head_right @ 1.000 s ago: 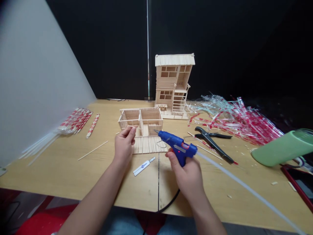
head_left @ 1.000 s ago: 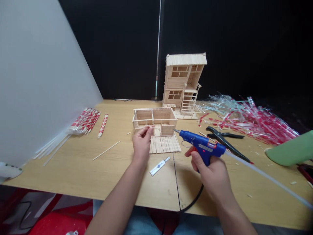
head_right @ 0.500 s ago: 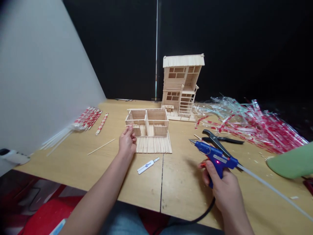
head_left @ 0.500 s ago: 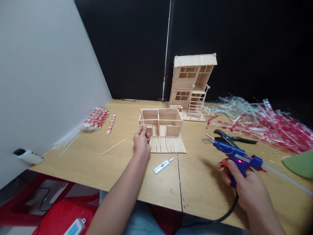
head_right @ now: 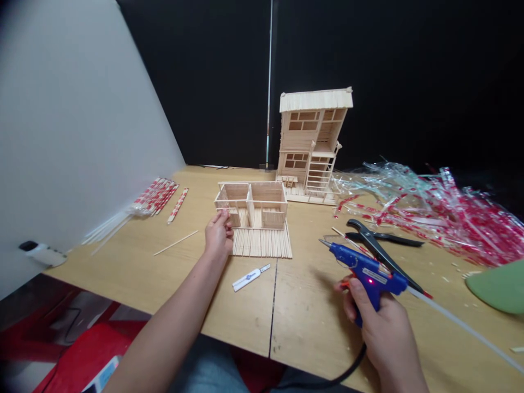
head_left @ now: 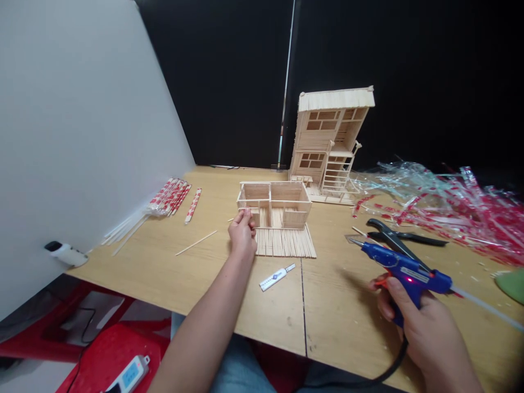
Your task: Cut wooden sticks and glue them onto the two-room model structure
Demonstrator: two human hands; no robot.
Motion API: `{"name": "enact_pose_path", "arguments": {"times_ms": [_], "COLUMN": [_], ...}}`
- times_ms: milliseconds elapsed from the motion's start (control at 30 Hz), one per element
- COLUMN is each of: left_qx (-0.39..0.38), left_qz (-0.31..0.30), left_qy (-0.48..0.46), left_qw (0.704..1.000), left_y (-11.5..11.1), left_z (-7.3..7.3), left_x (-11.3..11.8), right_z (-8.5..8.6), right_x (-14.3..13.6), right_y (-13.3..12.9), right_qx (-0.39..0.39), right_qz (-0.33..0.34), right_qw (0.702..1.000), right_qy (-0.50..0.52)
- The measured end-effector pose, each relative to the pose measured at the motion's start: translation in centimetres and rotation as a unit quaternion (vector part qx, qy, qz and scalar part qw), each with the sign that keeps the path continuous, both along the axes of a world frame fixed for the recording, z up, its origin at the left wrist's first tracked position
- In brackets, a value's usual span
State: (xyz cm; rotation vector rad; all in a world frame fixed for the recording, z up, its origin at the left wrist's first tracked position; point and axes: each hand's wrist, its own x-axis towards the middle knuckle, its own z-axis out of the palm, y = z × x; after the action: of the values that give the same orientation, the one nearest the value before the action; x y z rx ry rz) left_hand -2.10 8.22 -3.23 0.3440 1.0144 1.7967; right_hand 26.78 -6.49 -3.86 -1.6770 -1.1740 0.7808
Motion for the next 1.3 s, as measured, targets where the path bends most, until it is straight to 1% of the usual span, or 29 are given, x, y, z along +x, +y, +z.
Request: {"name": "enact_pose_path", "arguments": {"times_ms": [100, 200, 333, 633, 1000, 1100, 1300], "left_qx": [-0.001, -0.002, -0.007, -0.008, 0.006, 0.009, 0.011], "left_qz": [-0.001, 0.000, 0.003, -0.007, -0.010, -0.012, -0.015], "left_qy": [0.003, 0.005, 0.008, 0.004, 0.005, 0.005, 0.005], "left_qw": [1.000, 1.000, 1.000, 1.000, 1.000, 1.000, 1.000], "left_y": [0.1, 0.1, 0.2, 0.3, 0.3, 0.4, 0.5], "left_z": [0.0, 0.1, 0.2, 0.2, 0.1, 0.0, 0.1], "left_x": [0.0, 0.0, 0.0, 0.3, 0.2, 0.2, 0.0], "right_z": [-0.8, -0.9, -0.4, 0.7, 0.2, 0.3, 0.8], "right_x": [0.5, 0.7, 0.4, -0.3, 0.0, 0.0, -0.1], "right_y": [0.0, 0.0, -0.1, 0.3, 0.2, 0.2, 0.1], "right_qx": [-0.007, -0.009, -0.019, -0.009, -0.029, -0.035, -0.034], "right_qz": [0.003, 0.010, 0.011, 0.006, 0.011, 0.009, 0.016], "right_qw": [1.000, 0.999, 0.997, 0.995, 0.996, 0.996, 0.991], "right_qy": [-0.023, -0.043, -0.070, -0.100, -0.087, -0.086, -0.126]}}
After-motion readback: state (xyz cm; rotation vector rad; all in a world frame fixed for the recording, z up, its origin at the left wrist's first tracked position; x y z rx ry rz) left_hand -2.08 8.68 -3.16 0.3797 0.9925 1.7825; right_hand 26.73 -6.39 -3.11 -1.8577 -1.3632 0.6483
